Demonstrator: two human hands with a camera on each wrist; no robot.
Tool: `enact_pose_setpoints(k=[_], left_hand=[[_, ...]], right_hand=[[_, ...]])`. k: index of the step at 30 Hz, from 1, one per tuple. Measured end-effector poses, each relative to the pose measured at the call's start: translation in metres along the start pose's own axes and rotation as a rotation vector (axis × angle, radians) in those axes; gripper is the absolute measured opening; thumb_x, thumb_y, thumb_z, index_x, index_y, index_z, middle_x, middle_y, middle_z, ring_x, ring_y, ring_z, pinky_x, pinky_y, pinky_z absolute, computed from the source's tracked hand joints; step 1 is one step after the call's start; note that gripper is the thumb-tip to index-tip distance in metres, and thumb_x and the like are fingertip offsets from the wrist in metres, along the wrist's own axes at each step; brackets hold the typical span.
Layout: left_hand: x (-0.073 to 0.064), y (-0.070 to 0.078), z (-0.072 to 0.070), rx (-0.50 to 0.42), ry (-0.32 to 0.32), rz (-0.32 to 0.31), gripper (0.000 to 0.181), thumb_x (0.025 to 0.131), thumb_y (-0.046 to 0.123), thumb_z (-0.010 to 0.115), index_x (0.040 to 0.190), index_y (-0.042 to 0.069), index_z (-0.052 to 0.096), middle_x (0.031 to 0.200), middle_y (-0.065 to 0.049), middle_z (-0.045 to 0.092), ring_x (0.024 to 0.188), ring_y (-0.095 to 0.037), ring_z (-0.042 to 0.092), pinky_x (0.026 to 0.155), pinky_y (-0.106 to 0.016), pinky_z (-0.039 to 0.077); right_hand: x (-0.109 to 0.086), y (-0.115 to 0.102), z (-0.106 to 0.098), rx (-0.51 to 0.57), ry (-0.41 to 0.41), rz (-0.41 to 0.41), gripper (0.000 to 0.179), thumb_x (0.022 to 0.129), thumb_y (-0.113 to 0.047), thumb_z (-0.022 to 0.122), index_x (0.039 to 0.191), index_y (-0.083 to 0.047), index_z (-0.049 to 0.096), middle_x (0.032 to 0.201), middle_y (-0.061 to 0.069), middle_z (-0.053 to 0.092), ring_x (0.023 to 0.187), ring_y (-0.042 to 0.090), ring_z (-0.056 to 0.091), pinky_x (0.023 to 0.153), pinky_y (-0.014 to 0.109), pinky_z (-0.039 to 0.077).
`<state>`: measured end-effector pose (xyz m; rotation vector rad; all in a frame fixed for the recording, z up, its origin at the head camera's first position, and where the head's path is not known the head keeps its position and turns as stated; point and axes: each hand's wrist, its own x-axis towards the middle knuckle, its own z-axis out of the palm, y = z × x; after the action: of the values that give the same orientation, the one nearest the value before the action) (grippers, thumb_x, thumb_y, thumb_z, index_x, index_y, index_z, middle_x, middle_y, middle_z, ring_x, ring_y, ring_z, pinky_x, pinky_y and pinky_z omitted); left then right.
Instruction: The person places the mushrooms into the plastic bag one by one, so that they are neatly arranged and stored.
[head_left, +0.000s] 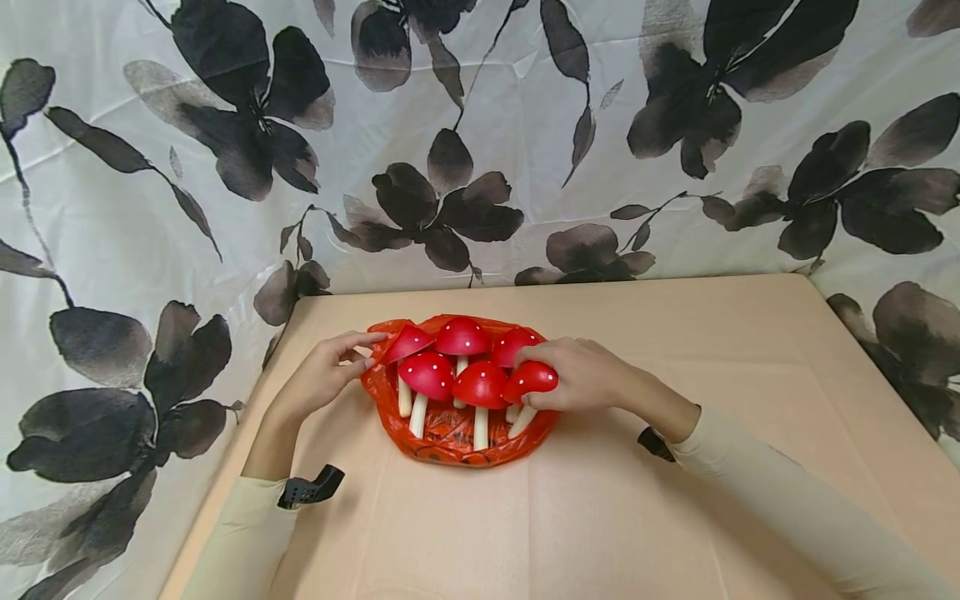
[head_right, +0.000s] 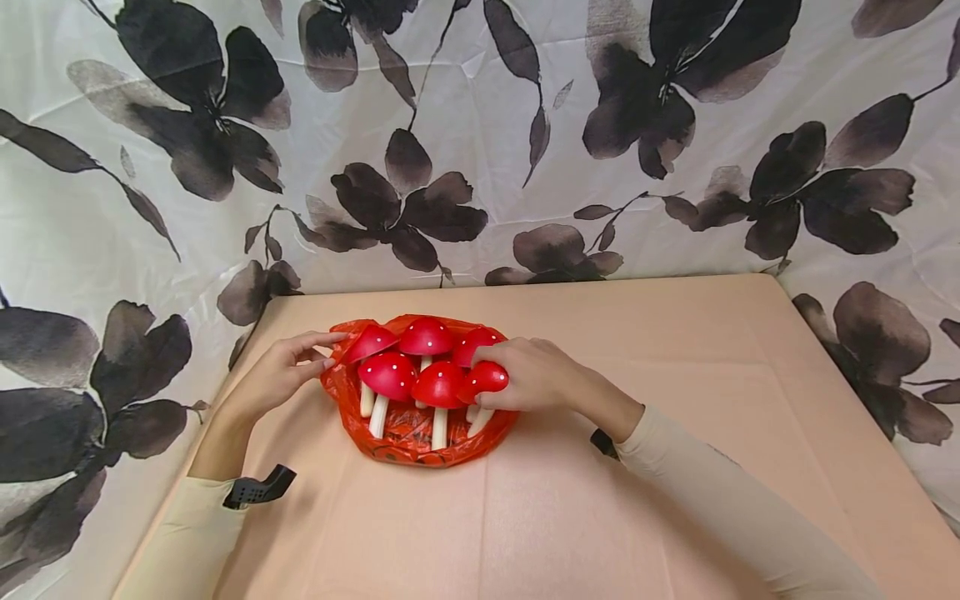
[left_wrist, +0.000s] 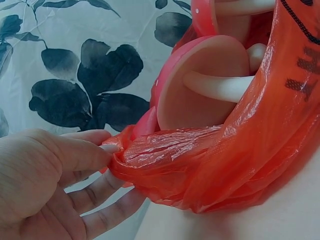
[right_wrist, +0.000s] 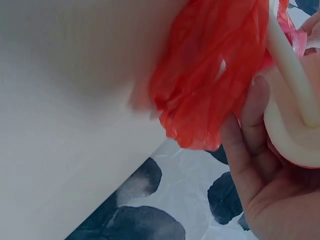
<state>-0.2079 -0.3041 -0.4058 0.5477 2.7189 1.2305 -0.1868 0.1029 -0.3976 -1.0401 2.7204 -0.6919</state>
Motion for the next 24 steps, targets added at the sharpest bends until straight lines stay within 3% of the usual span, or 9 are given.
enact_pose_setpoints(k=[3,6,15,19,24], left_hand=[[0.001,0.001,0.000,-0.003,-0.003,0.000,0.040,0.096,0.000,0.065,0.135,0.010,0.066,0.118,-0.011,0.068,0.087,-0.026,0.066,0.072,-0.024,0.052],[0.001,0.002,0.000,-0.013,-0.005,0.001,0.040,0.096,0.000,0.065,0.135,0.009,0.066,0.119,-0.012,0.068,0.088,-0.026,0.065,0.073,-0.023,0.053],[0.003,0.001,0.000,-0.007,-0.006,-0.003,0.041,0.095,-0.001,0.065,0.135,0.010,0.066,0.118,-0.012,0.068,0.089,-0.027,0.063,0.072,-0.023,0.052],[0.003,0.001,-0.001,-0.012,-0.010,-0.005,0.041,0.096,0.000,0.065,0.135,0.010,0.066,0.119,-0.012,0.067,0.087,-0.026,0.066,0.072,-0.024,0.052],[0.004,0.002,0.000,-0.007,-0.010,-0.004,0.040,0.096,0.001,0.066,0.135,0.011,0.066,0.121,-0.012,0.067,0.086,-0.024,0.067,0.072,-0.024,0.053]], right_hand=[[0.001,0.002,-0.002,-0.009,-0.049,0.023,0.038,0.083,-0.045,0.070,0.115,-0.025,0.067,0.083,-0.016,0.067,0.071,0.004,0.062,0.063,0.025,0.053],[0.003,0.004,-0.003,0.048,-0.085,0.042,0.038,0.086,-0.049,0.069,0.116,-0.026,0.067,0.077,-0.017,0.066,0.067,0.004,0.062,0.062,0.026,0.053],[0.005,0.016,-0.003,0.229,-0.167,0.049,0.034,0.089,-0.046,0.066,0.118,-0.027,0.068,0.083,-0.015,0.069,0.076,0.009,0.064,0.070,0.032,0.054],[0.005,0.014,-0.004,0.178,-0.206,0.072,0.035,0.087,-0.045,0.068,0.116,-0.026,0.069,0.077,-0.015,0.067,0.072,0.009,0.063,0.068,0.031,0.054],[0.008,0.008,0.000,0.094,-0.184,0.144,0.049,0.084,-0.061,0.068,0.121,-0.028,0.067,0.085,-0.017,0.067,0.082,0.010,0.063,0.071,0.030,0.053]])
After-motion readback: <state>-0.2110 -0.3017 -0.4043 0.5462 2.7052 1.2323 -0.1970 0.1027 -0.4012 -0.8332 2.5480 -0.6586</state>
